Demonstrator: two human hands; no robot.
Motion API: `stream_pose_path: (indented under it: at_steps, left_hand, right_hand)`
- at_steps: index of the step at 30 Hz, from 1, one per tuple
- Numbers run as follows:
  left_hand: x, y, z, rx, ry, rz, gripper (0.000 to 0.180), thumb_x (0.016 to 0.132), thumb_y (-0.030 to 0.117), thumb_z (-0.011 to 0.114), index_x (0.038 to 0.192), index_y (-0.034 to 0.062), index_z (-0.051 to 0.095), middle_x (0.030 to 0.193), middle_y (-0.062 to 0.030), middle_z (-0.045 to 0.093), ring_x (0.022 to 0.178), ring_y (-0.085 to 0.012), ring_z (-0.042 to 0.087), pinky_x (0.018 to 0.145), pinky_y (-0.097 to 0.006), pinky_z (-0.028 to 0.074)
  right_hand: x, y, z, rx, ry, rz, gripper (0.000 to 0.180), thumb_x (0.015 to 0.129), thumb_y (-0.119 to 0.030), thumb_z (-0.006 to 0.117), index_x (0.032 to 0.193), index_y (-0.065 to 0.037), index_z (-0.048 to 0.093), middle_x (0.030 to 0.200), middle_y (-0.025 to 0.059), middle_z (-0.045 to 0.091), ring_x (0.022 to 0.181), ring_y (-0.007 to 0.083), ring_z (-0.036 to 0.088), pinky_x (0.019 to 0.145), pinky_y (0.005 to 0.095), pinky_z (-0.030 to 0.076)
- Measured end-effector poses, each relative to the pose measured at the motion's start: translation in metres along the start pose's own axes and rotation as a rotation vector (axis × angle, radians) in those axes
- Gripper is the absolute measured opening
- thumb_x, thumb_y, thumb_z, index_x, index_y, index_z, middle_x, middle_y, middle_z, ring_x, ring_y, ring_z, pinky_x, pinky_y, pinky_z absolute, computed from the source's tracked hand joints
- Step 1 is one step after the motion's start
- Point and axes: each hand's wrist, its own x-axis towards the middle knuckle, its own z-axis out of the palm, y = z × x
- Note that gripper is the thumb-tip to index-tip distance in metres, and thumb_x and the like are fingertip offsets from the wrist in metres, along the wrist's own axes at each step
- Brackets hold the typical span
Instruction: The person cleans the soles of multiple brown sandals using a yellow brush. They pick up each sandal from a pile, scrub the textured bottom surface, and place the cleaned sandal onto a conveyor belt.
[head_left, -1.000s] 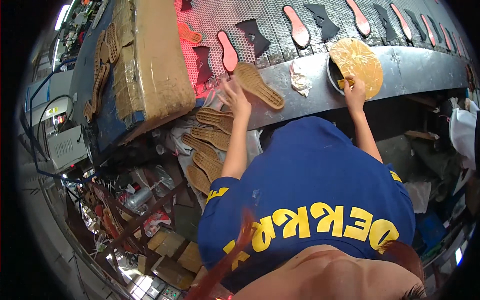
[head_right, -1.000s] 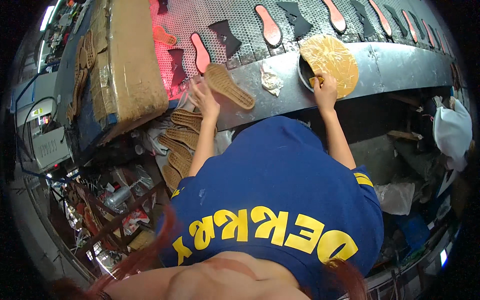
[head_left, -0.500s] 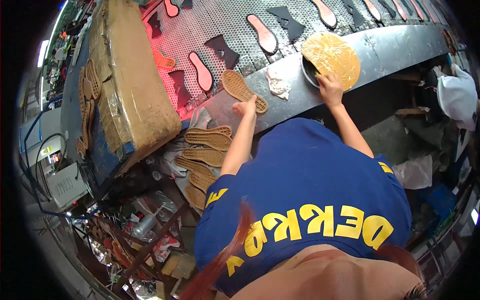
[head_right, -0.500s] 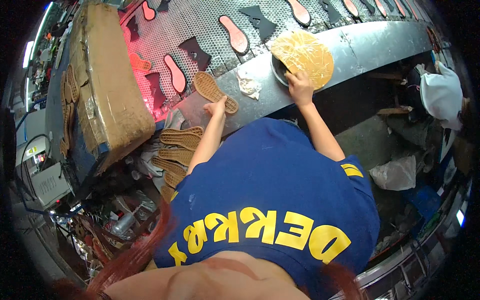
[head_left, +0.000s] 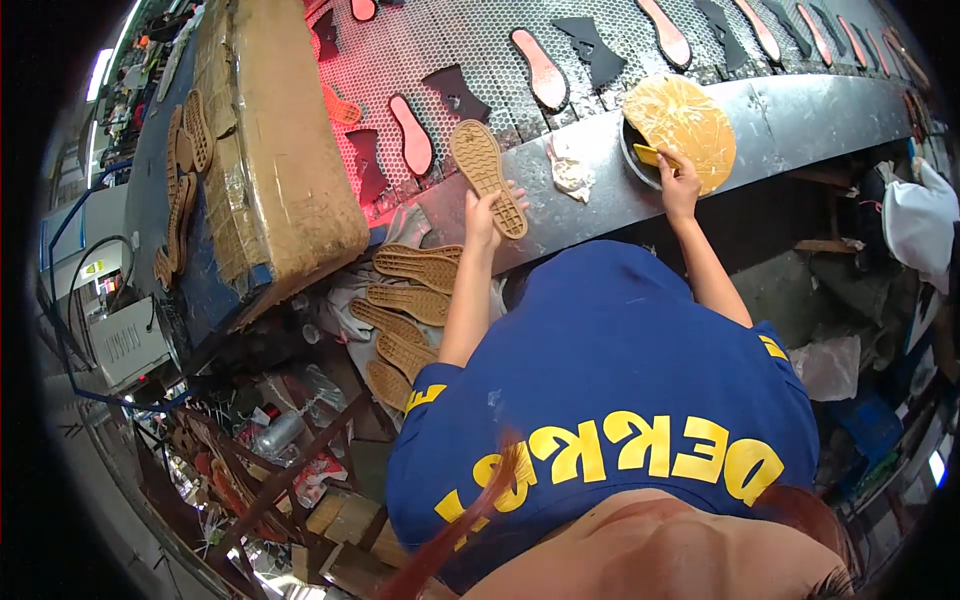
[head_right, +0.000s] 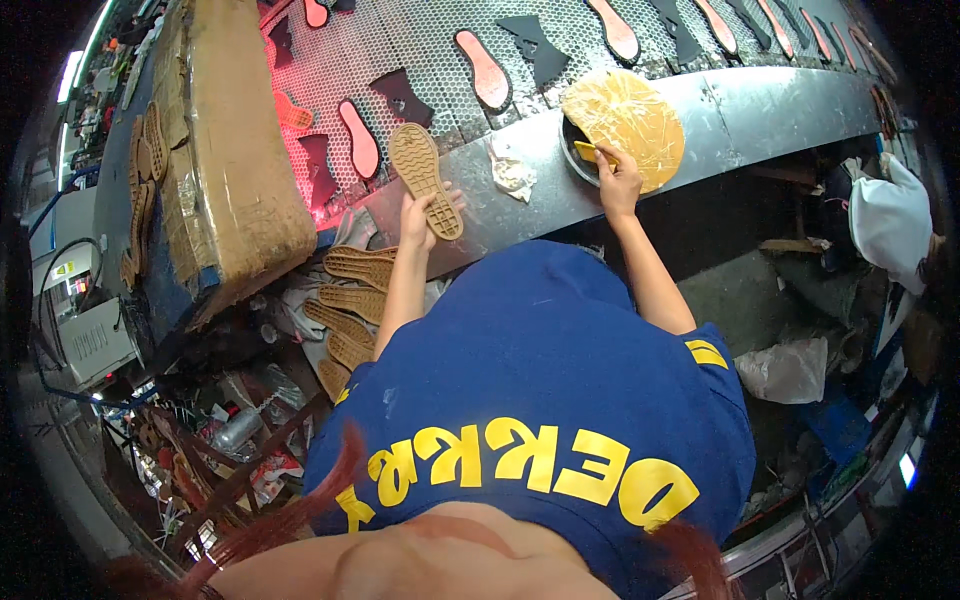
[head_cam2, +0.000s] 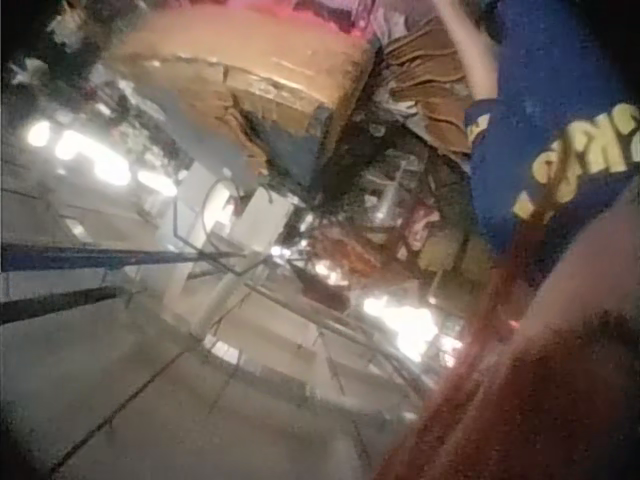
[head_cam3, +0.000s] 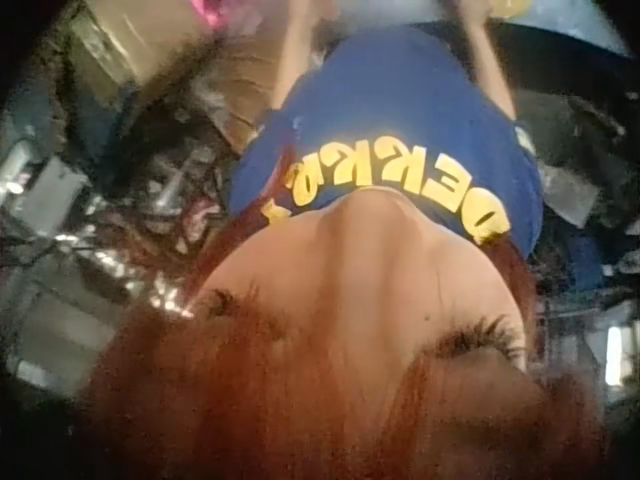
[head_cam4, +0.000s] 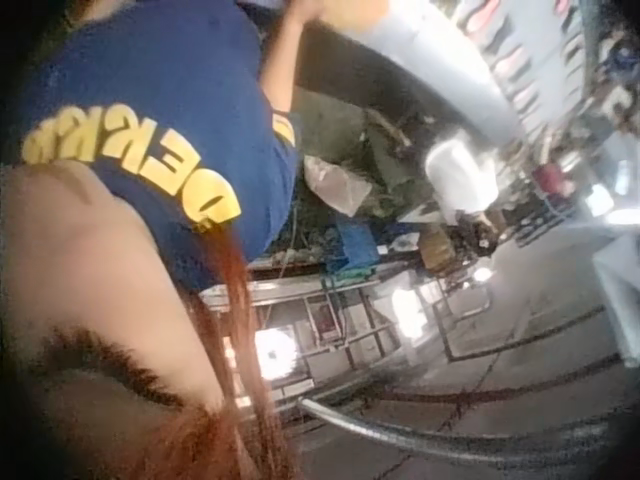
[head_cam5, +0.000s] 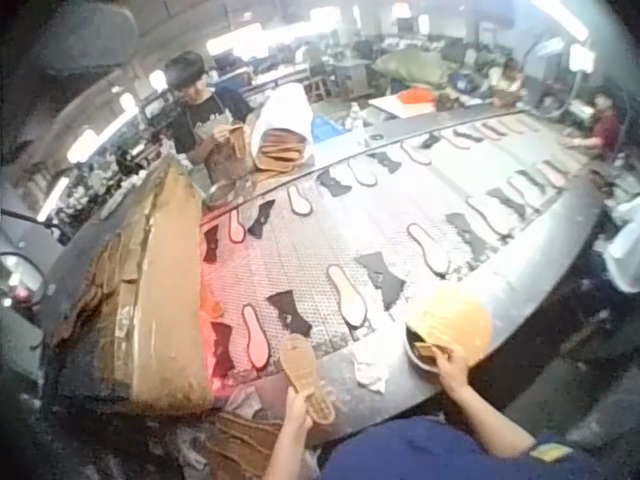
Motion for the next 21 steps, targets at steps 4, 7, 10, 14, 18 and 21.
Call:
stream_pose_path:
  at_steps: [4,7,10,14,18,21]
  left_hand:
    - [-0.025,0.024,-0.001,0.042,-0.067,0.085,0.035,0.089,0.006,0.041,0.123,0.0011,0.032,0.107,-0.0265,0.060,0.083,-0.0378,0.067,0.060,-0.047,0.061]
    - [-0.039,0.033,0.006,0.098,-0.115,0.188,0.028,0.099,0.020,0.034,0.121,0.0031,0.033,0.105,-0.0254,0.062,0.079,-0.0334,0.068,0.057,-0.044,0.061]
    - [-0.050,0.042,0.019,0.138,-0.126,0.260,0.037,0.104,0.034,0.028,0.123,0.0038,0.037,0.104,-0.0223,0.064,0.075,-0.0282,0.068,0.056,-0.038,0.060]
    - [-0.060,0.053,0.034,0.128,-0.204,0.250,0.050,0.104,0.039,0.025,0.128,0.0011,0.046,0.110,-0.0221,0.063,0.075,-0.0269,0.068,0.058,-0.035,0.059]
    - [-0.068,0.059,0.051,-0.096,-0.349,0.150,0.061,0.102,0.048,0.021,0.132,0.0009,0.046,0.115,-0.0226,0.062,0.080,-0.0280,0.068,0.061,-0.036,0.059]
    - [-0.066,0.053,0.057,-0.130,-0.425,0.147,0.068,0.100,0.054,0.018,0.135,0.0012,0.044,0.118,-0.0229,0.060,0.084,-0.0286,0.068,0.063,-0.036,0.059]
  right_hand:
    - [0.000,-0.007,0.003,0.054,-0.027,-0.014,0.016,0.086,-0.017,0.070,0.097,-0.007,0.072,0.081,0.0073,0.068,0.067,0.0123,0.059,0.061,0.0262,0.046]
    - [0.006,-0.008,0.002,0.167,-0.057,0.180,0.014,0.086,-0.016,0.070,0.097,-0.007,0.073,0.073,0.0040,0.065,0.061,0.0075,0.055,0.057,0.0220,0.043]
    - [0.023,0.005,0.011,0.460,0.000,0.249,0.016,0.086,-0.015,0.071,0.099,-0.005,0.071,0.069,0.0001,0.060,0.054,0.0068,0.049,0.051,0.0202,0.038]
    - [0.045,-0.017,0.005,1.063,-0.265,0.748,0.025,0.090,-0.016,0.065,0.112,-0.003,0.063,0.076,0.0017,0.054,0.057,0.0101,0.044,0.053,0.0235,0.038]
    - [0.055,-0.069,0.008,1.490,-0.407,0.885,0.027,0.093,-0.015,0.059,0.116,-0.002,0.059,0.080,0.0046,0.052,0.063,0.0132,0.045,0.059,0.0263,0.042]
    - [0.055,-0.111,0.009,1.492,-0.466,0.753,0.029,0.094,-0.014,0.056,0.120,0.000,0.056,0.092,0.0083,0.058,0.067,0.0153,0.049,0.063,0.0272,0.043]
